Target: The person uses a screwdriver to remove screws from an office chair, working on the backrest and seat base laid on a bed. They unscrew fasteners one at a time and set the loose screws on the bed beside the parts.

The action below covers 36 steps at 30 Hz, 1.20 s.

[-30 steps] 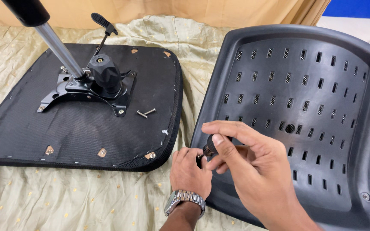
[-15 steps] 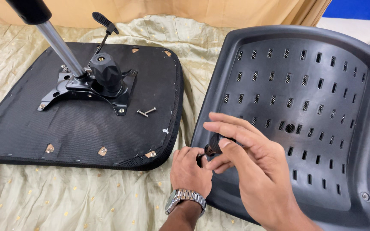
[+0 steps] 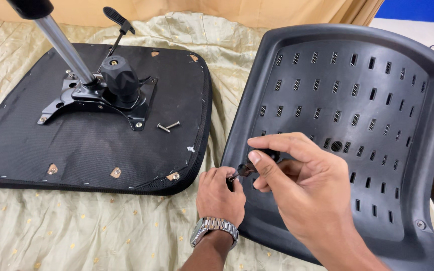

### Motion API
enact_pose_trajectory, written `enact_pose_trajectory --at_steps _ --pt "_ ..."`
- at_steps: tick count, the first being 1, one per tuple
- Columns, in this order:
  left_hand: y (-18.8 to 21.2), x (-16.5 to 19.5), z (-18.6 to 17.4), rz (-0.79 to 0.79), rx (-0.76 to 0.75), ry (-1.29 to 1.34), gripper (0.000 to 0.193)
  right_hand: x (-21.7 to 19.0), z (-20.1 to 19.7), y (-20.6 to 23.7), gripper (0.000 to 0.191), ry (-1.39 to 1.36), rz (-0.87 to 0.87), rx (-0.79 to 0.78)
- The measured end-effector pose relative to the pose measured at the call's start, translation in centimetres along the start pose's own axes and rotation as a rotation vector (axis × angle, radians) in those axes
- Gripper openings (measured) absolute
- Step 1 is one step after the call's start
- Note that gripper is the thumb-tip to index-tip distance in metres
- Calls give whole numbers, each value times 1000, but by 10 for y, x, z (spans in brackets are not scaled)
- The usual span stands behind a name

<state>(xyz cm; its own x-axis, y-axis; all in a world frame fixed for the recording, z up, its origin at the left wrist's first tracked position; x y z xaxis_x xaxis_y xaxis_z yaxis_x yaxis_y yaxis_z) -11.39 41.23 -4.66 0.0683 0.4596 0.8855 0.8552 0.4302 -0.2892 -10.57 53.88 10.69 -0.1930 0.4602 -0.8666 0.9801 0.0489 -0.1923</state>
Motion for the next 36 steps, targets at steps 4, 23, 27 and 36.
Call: enact_pose_trajectory --at_steps 4,23,27,36 --pt "2 1 -2 -12 2 8 20 1 0 2 18 56 -1 25" --pt "1 -2 -3 -104 -1 4 22 -2 7 4 20 16 -74 -47" --pt "2 -3 -3 -85 4 12 22 0 7 4 17 63 16 3" --pt "3 -4 -4 -122 -15 -1 25 -3 7 -3 27 -131 15 -55"
Point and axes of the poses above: each hand's wrist, its own y-axis away from the middle knuckle, its own z-axis out of the palm, x = y × z, the point moved 6 cm from there along -y, towards the middle knuckle, and after that the axes turned 15 degrees about y, right-handed, at the moved point
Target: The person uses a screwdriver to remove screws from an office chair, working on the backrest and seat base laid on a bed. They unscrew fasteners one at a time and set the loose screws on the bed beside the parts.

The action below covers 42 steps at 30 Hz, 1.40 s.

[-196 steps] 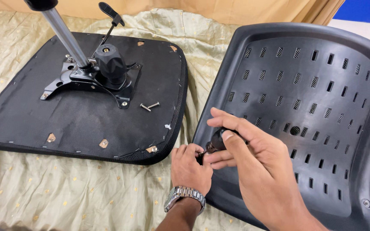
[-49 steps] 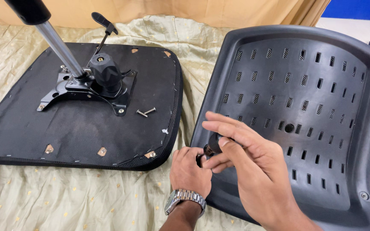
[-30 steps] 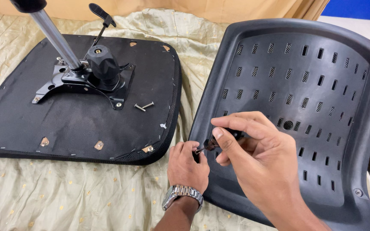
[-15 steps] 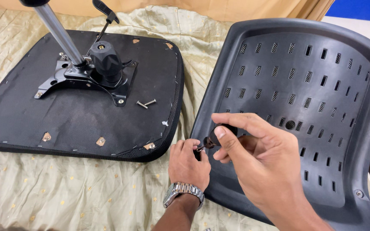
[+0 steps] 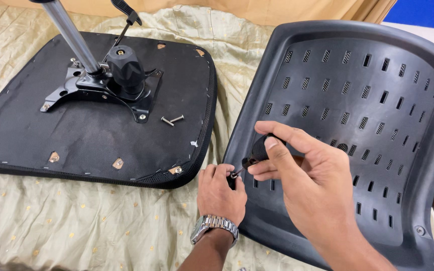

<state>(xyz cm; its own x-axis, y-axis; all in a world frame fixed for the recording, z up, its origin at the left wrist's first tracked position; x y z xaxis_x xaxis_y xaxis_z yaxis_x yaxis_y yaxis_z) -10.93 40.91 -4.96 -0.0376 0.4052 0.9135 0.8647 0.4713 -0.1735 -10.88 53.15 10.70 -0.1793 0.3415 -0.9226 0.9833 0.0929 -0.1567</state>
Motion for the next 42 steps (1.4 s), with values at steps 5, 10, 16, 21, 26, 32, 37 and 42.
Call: enact_pose_trajectory --at_steps 5,10,16,21,26,32,37,42 --pt "0 3 -3 -6 -2 -12 25 5 -2 -2 22 181 90 49" --pt "0 1 -4 -64 -1 -29 27 4 4 -1 18 126 -66 21" --pt "0 1 -4 -17 25 -16 35 9 -1 1 17 95 -34 33" --pt "0 -2 -3 -15 25 -7 54 11 -7 6 24 -48 33 21" --pt "0 -2 -3 23 37 -1 53 2 -11 14 26 239 -18 81" --pt "0 -5 -1 -26 17 21 46 -4 -8 21 23 364 -63 94" --pt "0 -5 -1 -20 23 12 41 4 -2 26 22 268 -33 56" --pt "1 -8 0 -27 -9 3 39 10 5 32 25 120 -80 58"
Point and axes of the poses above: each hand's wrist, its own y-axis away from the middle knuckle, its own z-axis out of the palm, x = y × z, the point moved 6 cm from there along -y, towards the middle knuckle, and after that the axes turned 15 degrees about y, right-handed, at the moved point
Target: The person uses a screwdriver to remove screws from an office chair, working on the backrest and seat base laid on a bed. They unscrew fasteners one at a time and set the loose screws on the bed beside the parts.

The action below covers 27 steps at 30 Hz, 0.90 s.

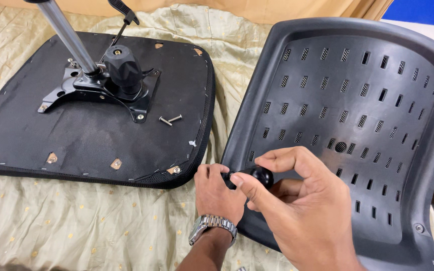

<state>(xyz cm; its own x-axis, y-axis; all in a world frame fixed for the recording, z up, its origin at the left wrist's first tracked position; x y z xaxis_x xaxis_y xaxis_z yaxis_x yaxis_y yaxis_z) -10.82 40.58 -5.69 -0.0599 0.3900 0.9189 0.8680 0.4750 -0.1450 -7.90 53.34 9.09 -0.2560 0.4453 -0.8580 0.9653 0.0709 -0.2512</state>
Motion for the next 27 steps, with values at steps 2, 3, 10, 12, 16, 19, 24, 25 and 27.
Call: enact_pose_trajectory --at_steps 2,3,10,12,16,19,24,25,27 --pt "0 -1 1 -7 -6 10 36 7 3 1 29 -50 84 -14" --pt "0 -2 1 -11 -9 14 34 10 5 2 31 -75 128 -22" --pt "0 2 -1 61 51 51 19 3 2 4 24 -68 81 -109" --pt "0 1 0 35 21 40 18 -3 0 4 28 -85 -11 -109" --pt "0 8 -2 88 4 37 14 5 -2 5 32 11 109 -110" --pt "0 5 -1 -3 -42 28 20 6 2 5 27 24 91 -113" --pt "4 1 -5 102 -24 34 41 8 9 6 27 -55 74 -82" --pt "5 0 -5 113 -8 31 38 8 9 5 27 -58 71 -84" --pt "6 -2 -4 134 23 25 34 6 8 4 28 -65 64 -88"
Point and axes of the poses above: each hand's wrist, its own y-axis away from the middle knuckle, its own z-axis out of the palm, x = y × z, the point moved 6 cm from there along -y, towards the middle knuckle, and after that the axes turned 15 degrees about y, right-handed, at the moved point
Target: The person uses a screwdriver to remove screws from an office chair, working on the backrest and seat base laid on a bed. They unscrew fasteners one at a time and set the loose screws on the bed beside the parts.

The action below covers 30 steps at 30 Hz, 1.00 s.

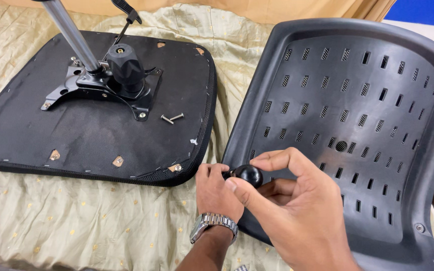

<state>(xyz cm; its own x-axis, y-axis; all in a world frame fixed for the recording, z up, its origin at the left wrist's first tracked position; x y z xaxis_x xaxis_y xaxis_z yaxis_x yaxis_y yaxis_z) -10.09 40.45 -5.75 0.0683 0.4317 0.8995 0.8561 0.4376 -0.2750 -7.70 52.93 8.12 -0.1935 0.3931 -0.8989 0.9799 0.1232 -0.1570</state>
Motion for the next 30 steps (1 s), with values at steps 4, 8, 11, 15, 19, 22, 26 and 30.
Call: enact_pose_trajectory --at_steps 4,8,11,15,19,22,26,30 --pt "-2 -2 4 -69 72 16 30 -8 -20 -6 32 196 8 65" --pt "-3 3 2 -24 73 8 30 -28 -26 -10 34 301 -220 76" --pt "-4 6 2 0 81 30 29 -29 -20 -7 35 287 -206 0" --pt "-4 4 3 -71 37 34 16 -34 -15 -5 36 340 -240 -16" --pt "-3 6 -1 -19 19 61 17 -37 -13 -6 35 467 -263 29" --pt "-4 6 2 -65 -11 32 14 -39 -10 -5 36 569 -240 36" --pt "-6 6 -1 -149 -22 17 12 -54 -7 -2 33 638 -394 91" --pt "-8 4 0 -286 -68 -12 17 -57 -9 -5 32 660 -423 105"
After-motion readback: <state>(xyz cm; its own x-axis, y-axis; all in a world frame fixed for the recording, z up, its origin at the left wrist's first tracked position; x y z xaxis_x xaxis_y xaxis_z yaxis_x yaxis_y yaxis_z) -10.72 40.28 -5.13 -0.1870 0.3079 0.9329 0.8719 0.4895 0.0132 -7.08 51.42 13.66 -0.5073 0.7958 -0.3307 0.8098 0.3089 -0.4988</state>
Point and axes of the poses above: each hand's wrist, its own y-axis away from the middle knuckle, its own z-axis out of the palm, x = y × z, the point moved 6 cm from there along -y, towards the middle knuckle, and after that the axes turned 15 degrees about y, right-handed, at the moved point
